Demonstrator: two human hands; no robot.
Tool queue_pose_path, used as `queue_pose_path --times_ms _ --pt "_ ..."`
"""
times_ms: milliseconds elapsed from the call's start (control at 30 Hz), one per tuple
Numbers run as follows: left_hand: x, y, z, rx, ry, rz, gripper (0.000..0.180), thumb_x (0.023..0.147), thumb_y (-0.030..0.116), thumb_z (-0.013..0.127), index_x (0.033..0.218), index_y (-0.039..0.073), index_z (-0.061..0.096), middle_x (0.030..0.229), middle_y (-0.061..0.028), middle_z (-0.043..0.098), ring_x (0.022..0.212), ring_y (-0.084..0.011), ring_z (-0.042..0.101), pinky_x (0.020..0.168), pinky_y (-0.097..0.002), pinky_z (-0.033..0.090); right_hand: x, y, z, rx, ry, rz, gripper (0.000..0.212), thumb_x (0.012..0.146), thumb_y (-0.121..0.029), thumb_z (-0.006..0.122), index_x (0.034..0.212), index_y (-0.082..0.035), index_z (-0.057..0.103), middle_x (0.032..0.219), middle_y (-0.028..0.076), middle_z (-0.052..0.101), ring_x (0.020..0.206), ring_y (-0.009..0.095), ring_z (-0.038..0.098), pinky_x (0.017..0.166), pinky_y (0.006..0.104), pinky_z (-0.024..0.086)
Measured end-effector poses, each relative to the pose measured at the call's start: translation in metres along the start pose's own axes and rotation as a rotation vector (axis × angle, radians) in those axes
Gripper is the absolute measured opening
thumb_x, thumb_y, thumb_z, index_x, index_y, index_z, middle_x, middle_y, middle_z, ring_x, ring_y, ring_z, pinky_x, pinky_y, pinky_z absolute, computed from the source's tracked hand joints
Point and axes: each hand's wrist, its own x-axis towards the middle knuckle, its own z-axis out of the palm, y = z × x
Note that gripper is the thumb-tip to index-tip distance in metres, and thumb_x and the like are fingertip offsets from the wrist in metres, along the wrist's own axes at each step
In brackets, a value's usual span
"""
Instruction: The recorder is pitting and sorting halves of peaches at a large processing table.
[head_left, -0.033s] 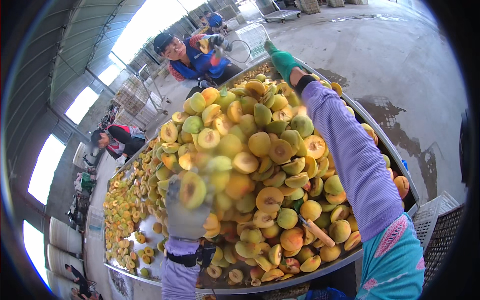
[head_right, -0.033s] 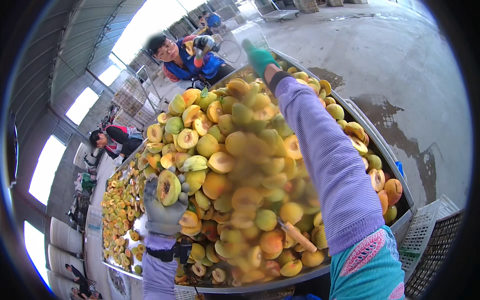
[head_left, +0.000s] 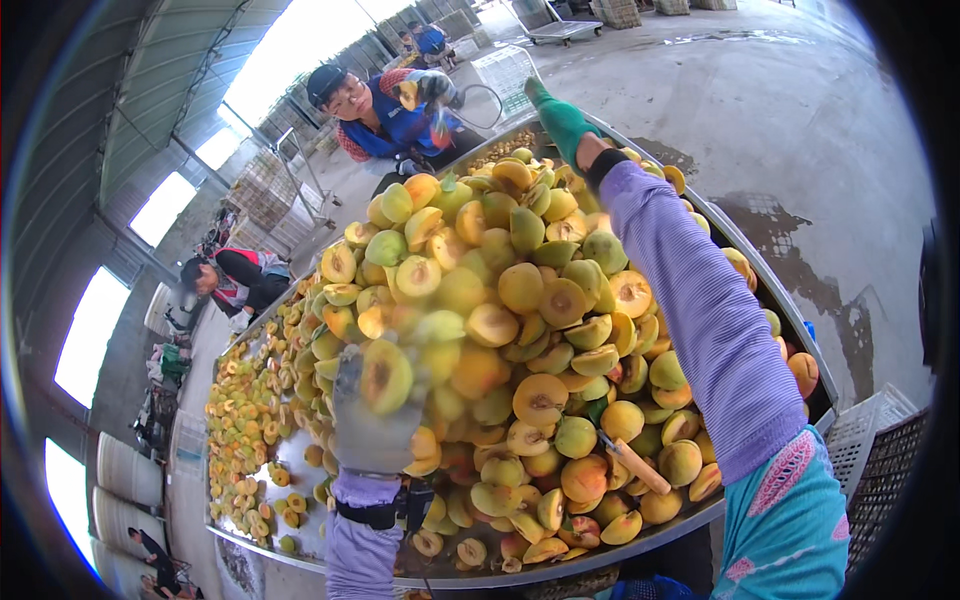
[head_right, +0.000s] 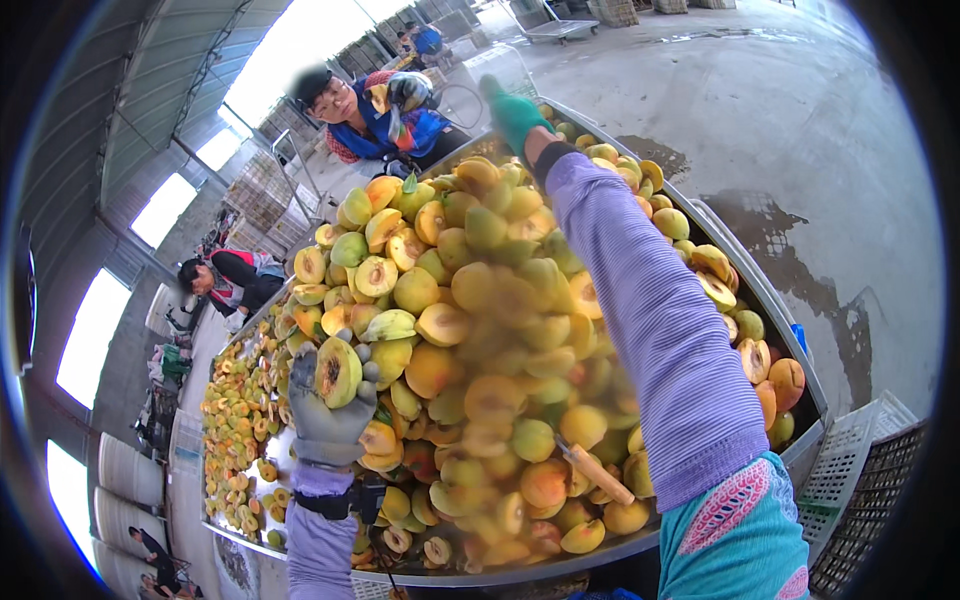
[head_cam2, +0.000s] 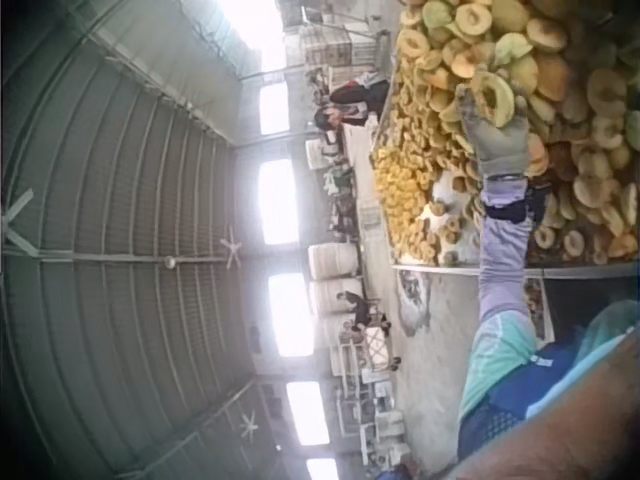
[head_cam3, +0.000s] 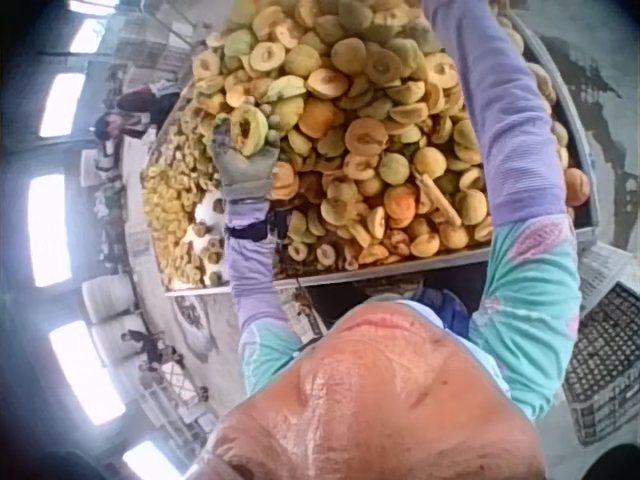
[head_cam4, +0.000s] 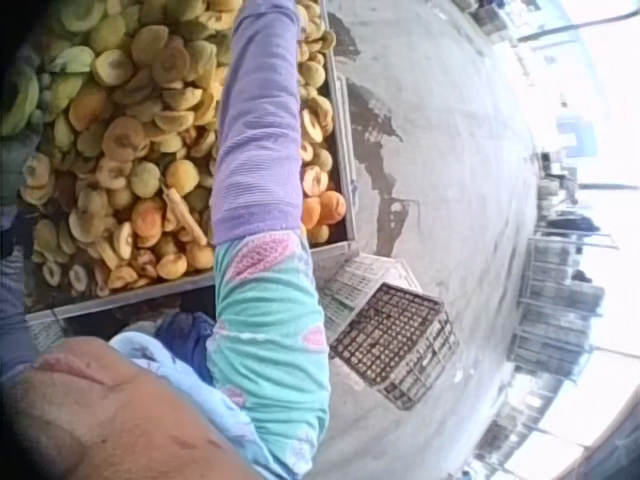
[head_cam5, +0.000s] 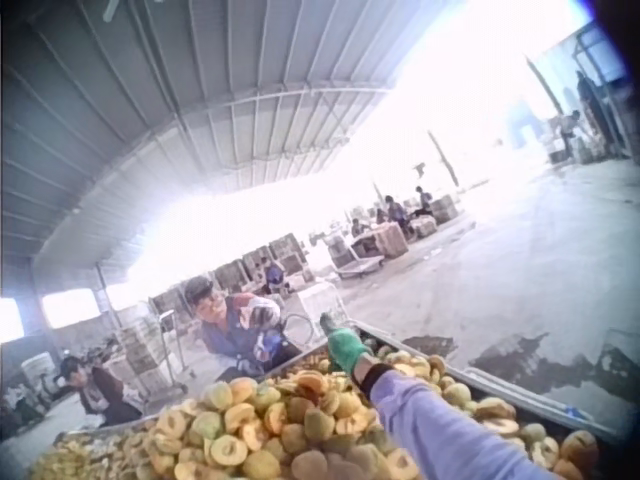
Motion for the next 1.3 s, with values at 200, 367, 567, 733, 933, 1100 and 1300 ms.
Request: queue_pose_path --times_ms 200,367,567,733,933,1100,1300 --pt "-0.003 -0.013 0.019 -0.062 -0.026 0.083 0.044 0.09 0.039 0.053 0.117 0.004 0.056 0.1 -0.0119 0.064 0.08 -0.027 0.062 0.061 -0.0305 0.055 -0.066 -0.01 0.051 -0.243 -0.387 -0.475 0.067 0.088 -0.063 0.044 0.111 -0.002 0.06 0.1 0.017 0.064 0.095 0.023 0.061 0.085 0.0372 0.044" --pt "-0.022 -0.007 0.018 0.063 -0.005 0.144 0.043 0.089 0.04 0.055 0.115 0.005 0.057 0.1 -0.0115 0.064 0.084 -0.0273 0.063 0.063 -0.0319 0.055 -0.154 -0.044 0.063 -0.693 -0.116 -0.624 0.028 0.089 -0.029 0.051 0.103 -0.008 0.062 0.097 0.015 0.064 0.092 0.034 0.06 0.08 0.0427 0.047" --pt "-0.072 -0.005 0.006 -0.291 -0.148 -0.109 0.045 0.083 0.026 0.062 0.12 0.002 0.052 0.109 -0.0147 0.06 0.092 -0.0276 0.062 0.074 -0.0365 0.054 -0.18 -0.025 0.018 -0.906 -0.205 -1.127 0.023 0.082 -0.022 0.055 0.101 -0.014 0.066 0.09 0.012 0.064 0.085 0.033 0.06 0.077 0.0426 0.047" --pt "-0.126 -0.01 0.016 0.307 -0.039 0.26 0.045 0.072 -0.003 0.072 0.113 -0.003 0.055 0.094 -0.0079 0.067 0.09 -0.0154 0.064 0.081 -0.0275 0.052 -0.178 -0.054 0.004 -1.344 -0.398 -1.281 0.017 0.077 -0.025 0.059 0.083 -0.012 0.068 0.083 0.01 0.065 0.078 0.031 0.062 0.069 0.0408 0.046" --pt "-0.183 -0.016 -0.014 -0.169 -0.134 0.103 0.046 0.082 0.002 0.065 0.125 -0.004 0.048 0.115 -0.012 0.059 0.098 -0.0196 0.062 0.088 -0.0319 0.051 -0.315 -0.108 -0.04 -0.598 -0.351 -0.678 0.024 0.088 -0.023 0.057 0.106 -0.007 0.056 0.08 0.01 0.064 0.075 0.03 0.062 0.064 0.0394 0.048" --pt "-0.212 -0.046 -0.04 -0.13 -0.106 0.101 0.046 0.083 -0.007 0.056 0.128 -0.001 0.046 0.123 -0.0149 0.055 0.106 -0.0207 0.058 0.089 -0.0286 0.049 -0.46 -0.086 -0.065 -0.104 -0.805 0.35 0.029 0.088 -0.03 0.062 0.103 -0.006 0.055 0.061 0.001 0.052 0.046 0.009 0.048 0.041 0.0228 0.039" --pt "-0.24 -0.068 -0.057 0.016 -0.104 0.094 0.05 0.093 0.038 0.047 0.127 0.001 0.047 0.109 -0.0157 0.061 0.093 -0.0283 0.062 0.078 -0.0387 0.052 -0.527 -0.084 -0.086 -0.043 -0.936 0.3 0.043 0.093 -0.044 0.052 0.105 -0.003 0.057 0.064 0.004 0.057 0.046 0.011 0.053 0.04 0.0234 0.042"
